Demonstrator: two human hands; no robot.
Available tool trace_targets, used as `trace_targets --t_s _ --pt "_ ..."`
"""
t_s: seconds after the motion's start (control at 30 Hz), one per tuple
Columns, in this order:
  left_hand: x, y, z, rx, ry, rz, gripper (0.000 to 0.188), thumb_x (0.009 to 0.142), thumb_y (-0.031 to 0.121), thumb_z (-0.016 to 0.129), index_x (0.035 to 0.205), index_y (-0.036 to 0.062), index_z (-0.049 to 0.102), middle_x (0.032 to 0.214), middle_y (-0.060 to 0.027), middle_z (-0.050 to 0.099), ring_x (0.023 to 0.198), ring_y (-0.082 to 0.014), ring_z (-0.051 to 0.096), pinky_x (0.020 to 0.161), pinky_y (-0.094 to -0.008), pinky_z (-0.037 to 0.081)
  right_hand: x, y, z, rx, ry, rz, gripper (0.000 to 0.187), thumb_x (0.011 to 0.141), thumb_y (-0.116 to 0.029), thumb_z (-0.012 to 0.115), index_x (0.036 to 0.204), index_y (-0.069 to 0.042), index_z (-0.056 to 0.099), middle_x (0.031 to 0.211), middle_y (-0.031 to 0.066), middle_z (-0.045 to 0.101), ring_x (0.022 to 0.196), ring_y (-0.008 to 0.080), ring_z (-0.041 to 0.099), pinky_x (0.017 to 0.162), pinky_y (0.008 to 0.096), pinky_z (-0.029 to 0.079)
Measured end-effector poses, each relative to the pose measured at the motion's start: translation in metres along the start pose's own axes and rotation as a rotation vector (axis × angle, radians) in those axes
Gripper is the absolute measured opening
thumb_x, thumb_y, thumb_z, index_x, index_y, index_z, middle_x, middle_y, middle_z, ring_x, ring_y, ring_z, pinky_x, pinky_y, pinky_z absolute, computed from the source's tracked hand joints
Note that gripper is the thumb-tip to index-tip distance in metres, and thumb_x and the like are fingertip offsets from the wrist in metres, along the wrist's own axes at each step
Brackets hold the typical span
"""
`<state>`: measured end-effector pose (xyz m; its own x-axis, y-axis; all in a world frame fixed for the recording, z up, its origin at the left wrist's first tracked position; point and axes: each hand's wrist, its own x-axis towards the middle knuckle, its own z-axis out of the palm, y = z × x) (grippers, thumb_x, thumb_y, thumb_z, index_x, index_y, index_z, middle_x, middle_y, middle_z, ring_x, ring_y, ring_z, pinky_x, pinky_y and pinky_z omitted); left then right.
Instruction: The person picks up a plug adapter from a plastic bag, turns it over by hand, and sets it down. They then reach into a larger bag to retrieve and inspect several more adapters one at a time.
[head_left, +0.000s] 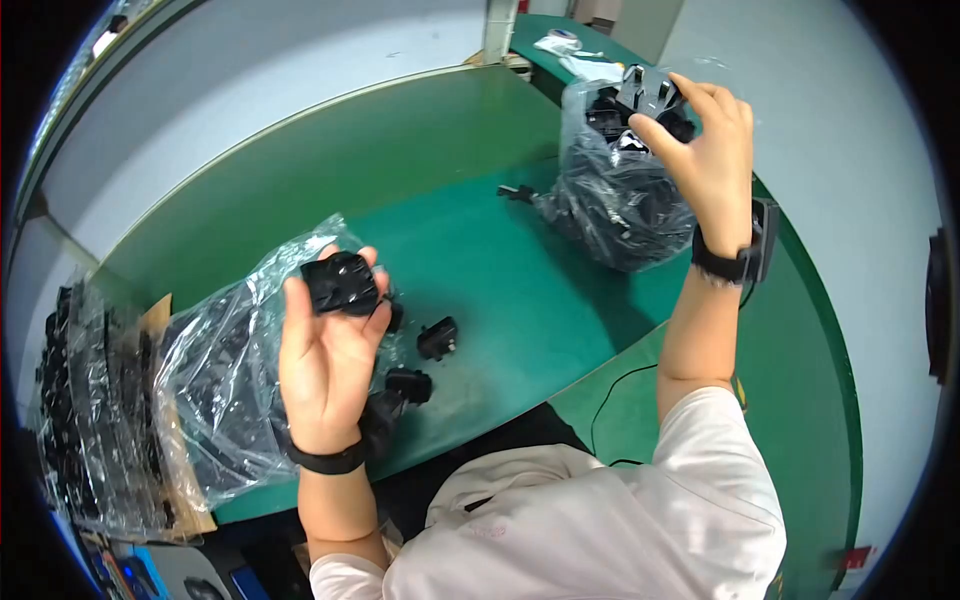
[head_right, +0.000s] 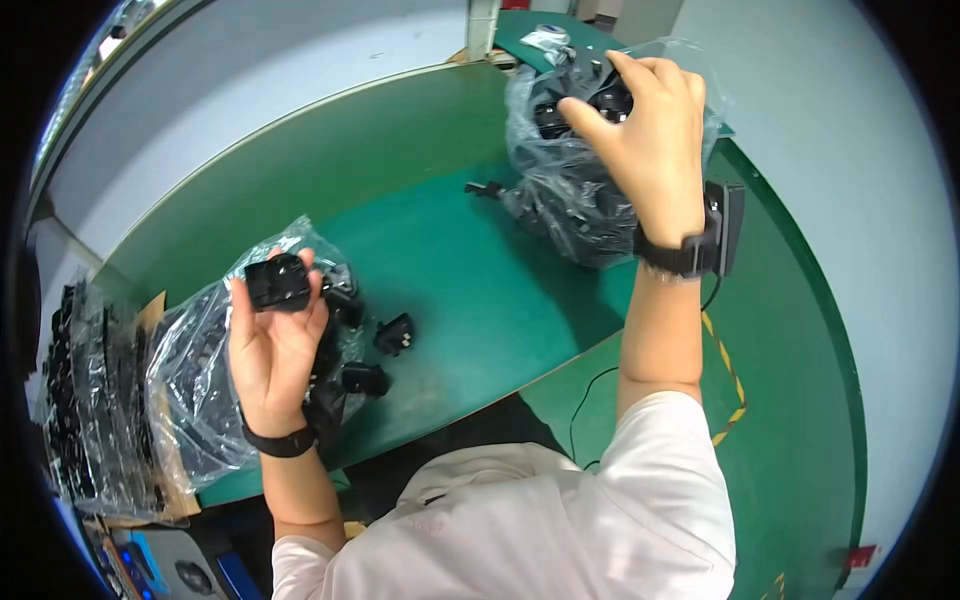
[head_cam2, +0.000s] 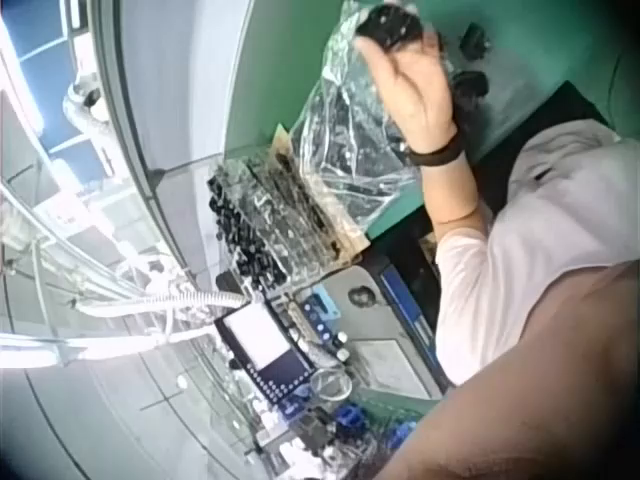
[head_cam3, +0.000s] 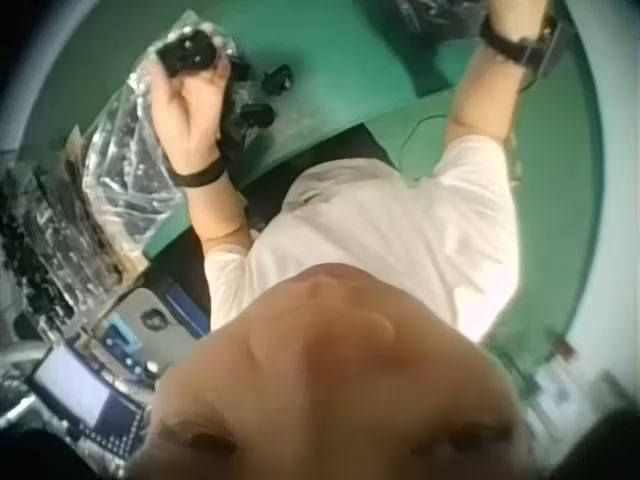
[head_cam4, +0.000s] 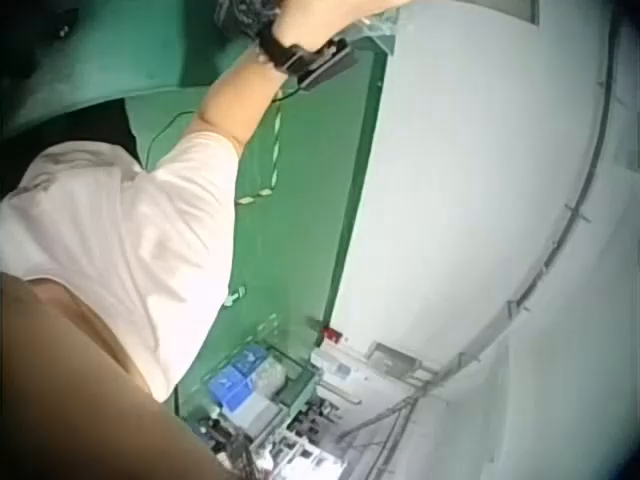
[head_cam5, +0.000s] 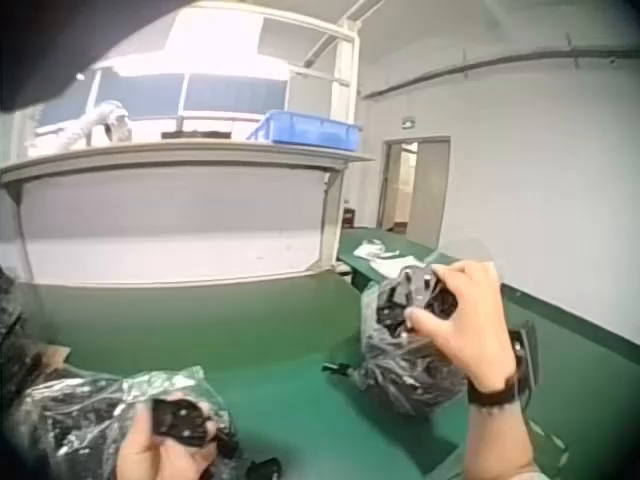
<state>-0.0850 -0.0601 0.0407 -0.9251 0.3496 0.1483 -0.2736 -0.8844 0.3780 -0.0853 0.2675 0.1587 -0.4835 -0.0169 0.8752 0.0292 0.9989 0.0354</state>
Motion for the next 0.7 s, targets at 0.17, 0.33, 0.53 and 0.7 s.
trace_targets --t_s 0.17,0.33,0.53,0.7 --pt "-0.003 0.001 0.005 0.014 -0.008 -0.08 0.053 0.097 0.047 0.035 0.11 0.0 0.056 0.116 -0.0232 0.057 0.086 -0.0308 0.065 0.061 -0.0356 0.054 -0.003 0.05 0.029 -0.124 -0.101 0.168 0.069 0.069 -0.043 0.076 0.12 0.0 0.057 0.114 0.0208 0.058 0.106 0.0355 0.048 0.093 0.0427 0.04" --pt "-0.008 0.003 0.004 0.052 0.055 -0.105 0.057 0.095 0.052 0.036 0.109 -0.0001 0.055 0.108 -0.0242 0.06 0.073 -0.0277 0.065 0.052 -0.0295 0.051 -0.021 0.002 0.024 0.167 0.142 -0.014 0.033 0.078 -0.021 0.07 0.108 -0.009 0.065 0.106 0.0112 0.063 0.101 0.0283 0.052 0.088 0.0372 0.041" --pt "-0.001 -0.008 0.018 0.327 0.129 -0.283 0.058 0.092 0.059 0.035 0.102 0.0053 0.056 0.092 -0.0166 0.066 0.059 -0.0163 0.061 0.044 -0.0217 0.045 -0.037 -0.105 0.016 0.953 -0.434 -0.597 0.061 0.061 -0.018 0.078 0.117 -0.004 0.059 0.122 0.0132 0.055 0.103 0.0315 0.052 0.09 0.0389 0.041" --pt "-0.001 -0.002 0.017 0.363 0.122 -0.269 0.059 0.092 0.059 0.035 0.107 0.0054 0.054 0.082 -0.0104 0.066 0.056 -0.0127 0.06 0.04 -0.02 0.042 -0.037 -0.138 0.035 1.194 -0.571 -0.673 0.072 0.053 -0.013 0.081 0.119 -0.002 0.057 0.114 0.0118 0.057 0.097 0.0292 0.052 0.086 0.0373 0.042"
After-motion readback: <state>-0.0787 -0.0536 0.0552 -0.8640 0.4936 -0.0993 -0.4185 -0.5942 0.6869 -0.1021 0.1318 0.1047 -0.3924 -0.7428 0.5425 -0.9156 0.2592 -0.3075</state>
